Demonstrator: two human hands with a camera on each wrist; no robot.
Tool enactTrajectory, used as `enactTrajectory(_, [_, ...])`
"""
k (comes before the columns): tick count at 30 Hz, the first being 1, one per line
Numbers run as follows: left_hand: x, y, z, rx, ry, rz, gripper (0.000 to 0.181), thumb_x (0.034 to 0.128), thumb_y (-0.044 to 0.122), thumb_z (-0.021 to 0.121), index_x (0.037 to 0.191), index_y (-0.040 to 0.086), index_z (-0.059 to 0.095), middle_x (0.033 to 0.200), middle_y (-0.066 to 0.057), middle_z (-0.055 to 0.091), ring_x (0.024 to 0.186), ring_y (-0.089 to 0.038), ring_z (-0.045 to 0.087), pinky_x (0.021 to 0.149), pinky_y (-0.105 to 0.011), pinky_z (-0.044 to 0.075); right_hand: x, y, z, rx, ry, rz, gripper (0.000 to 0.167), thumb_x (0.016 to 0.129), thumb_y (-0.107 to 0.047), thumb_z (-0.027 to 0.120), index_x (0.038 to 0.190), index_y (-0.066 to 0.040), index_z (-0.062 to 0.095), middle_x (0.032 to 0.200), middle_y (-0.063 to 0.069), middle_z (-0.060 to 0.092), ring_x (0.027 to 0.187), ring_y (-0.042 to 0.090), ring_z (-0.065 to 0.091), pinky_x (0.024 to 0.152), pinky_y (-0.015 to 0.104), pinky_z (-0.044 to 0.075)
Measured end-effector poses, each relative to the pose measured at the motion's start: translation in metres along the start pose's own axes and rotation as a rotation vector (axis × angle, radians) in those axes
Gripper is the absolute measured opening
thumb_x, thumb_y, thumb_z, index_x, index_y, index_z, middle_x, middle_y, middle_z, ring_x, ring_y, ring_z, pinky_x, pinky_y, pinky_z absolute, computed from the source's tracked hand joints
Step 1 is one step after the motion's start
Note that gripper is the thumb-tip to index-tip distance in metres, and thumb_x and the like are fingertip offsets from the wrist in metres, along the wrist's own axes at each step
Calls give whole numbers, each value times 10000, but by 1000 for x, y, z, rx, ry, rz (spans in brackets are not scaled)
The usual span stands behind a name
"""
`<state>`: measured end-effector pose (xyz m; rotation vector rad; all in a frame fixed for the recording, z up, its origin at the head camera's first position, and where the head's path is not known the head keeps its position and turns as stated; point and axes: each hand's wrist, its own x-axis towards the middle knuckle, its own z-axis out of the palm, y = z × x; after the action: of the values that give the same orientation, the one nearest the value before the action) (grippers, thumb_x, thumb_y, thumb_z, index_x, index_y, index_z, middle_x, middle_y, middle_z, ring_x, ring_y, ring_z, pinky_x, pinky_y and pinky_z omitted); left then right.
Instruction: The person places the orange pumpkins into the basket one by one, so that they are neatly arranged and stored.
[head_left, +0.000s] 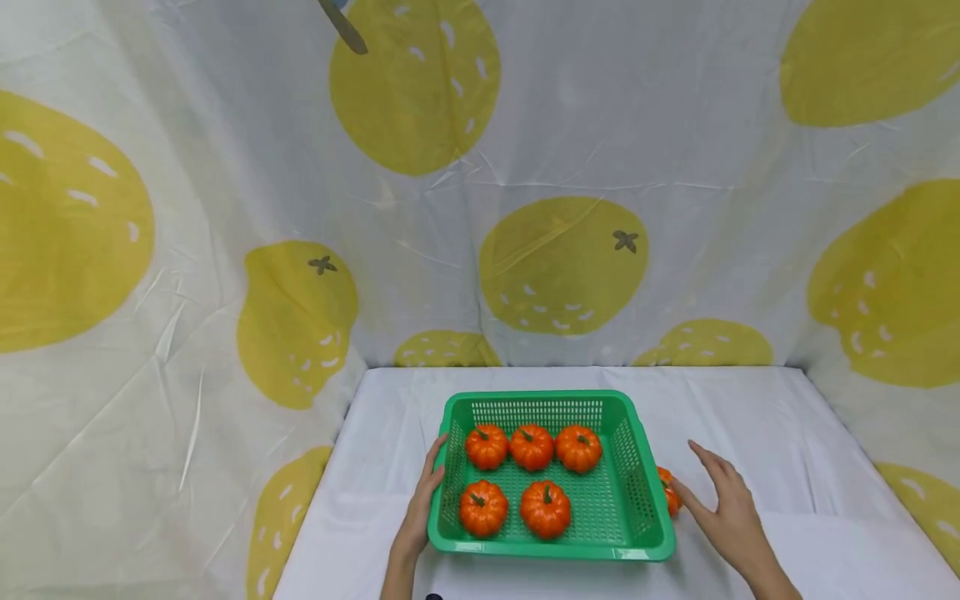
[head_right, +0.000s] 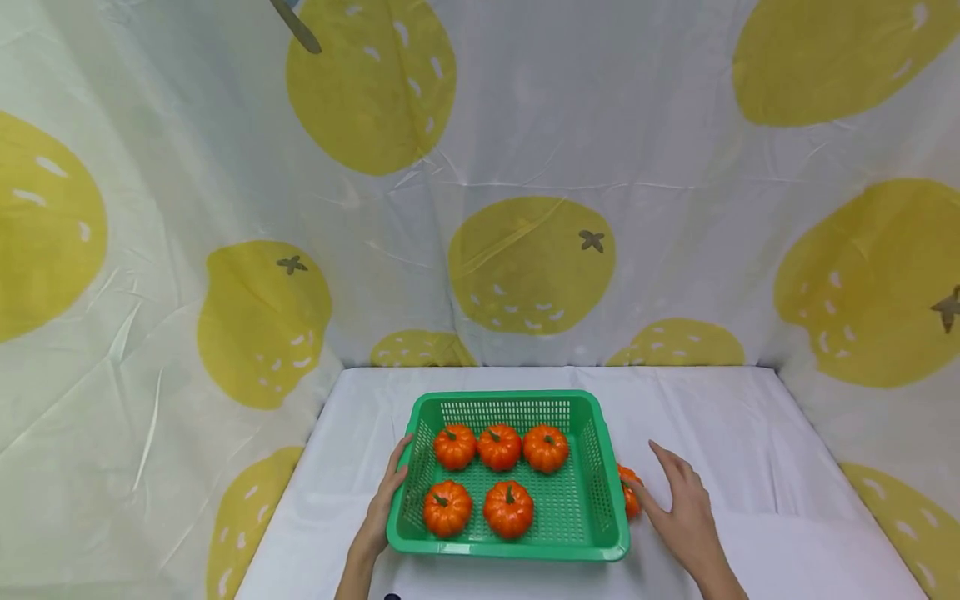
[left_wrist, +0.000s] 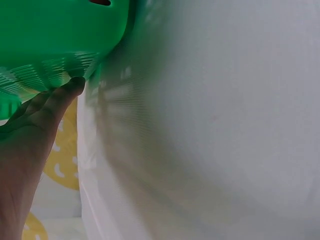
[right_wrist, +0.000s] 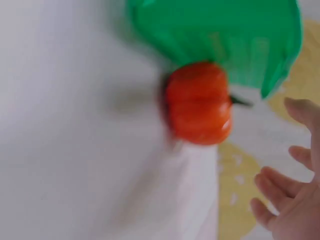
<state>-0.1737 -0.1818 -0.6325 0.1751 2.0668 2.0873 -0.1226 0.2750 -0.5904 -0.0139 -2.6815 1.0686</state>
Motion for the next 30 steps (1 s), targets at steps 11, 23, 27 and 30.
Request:
enactTrajectory(11, [0, -2, -1, -8, -4, -13, 543, 1120, 456, 255, 1652, 390, 167, 1764, -40, -4, 1620, -387, -31, 1233, -720, -15, -4, 56, 21, 13, -230, 167, 1047, 890, -431, 803, 1637, -11, 201, 1460, 412, 456, 1294, 569, 498, 999, 745, 412])
enactTrajectory(23, [5, 1, 3, -4, -18, -7, 544, 1121, 458, 257, 1652, 393, 163, 1765, -39, -5, 1620, -388, -35, 1233, -720, -21, 0, 39, 25, 39, -276, 175, 904, 882, -366, 813, 1591, -34, 362, 1510, 358, 465, 1338, 569, 466, 1013, 764, 404])
enactTrajectory(27, [3, 0, 2, -13, -7, -13, 542, 1124, 439, 252, 1655, 375, 165, 1764, -53, -1, 1617, -404, -26, 1231, -724, -16, -3, 40, 23, 33, -261, 183, 864, 877, -388, 820, 1556, -31, 423, 1509, 342, 475, 1246, 501, 551, 959, 637, 492])
enactTrajectory(30, [2, 0, 1, -19, -4, -10, 542, 1127, 417, 248, 1659, 359, 160, 1764, -60, -2, 1617, -406, -21, 1233, -721, -12, -5, 42, 18, 24, -258, 208, 908, 872, -444, 818, 1567, -37, 400, 1526, 342, 452, 1259, 494, 538, 960, 624, 492])
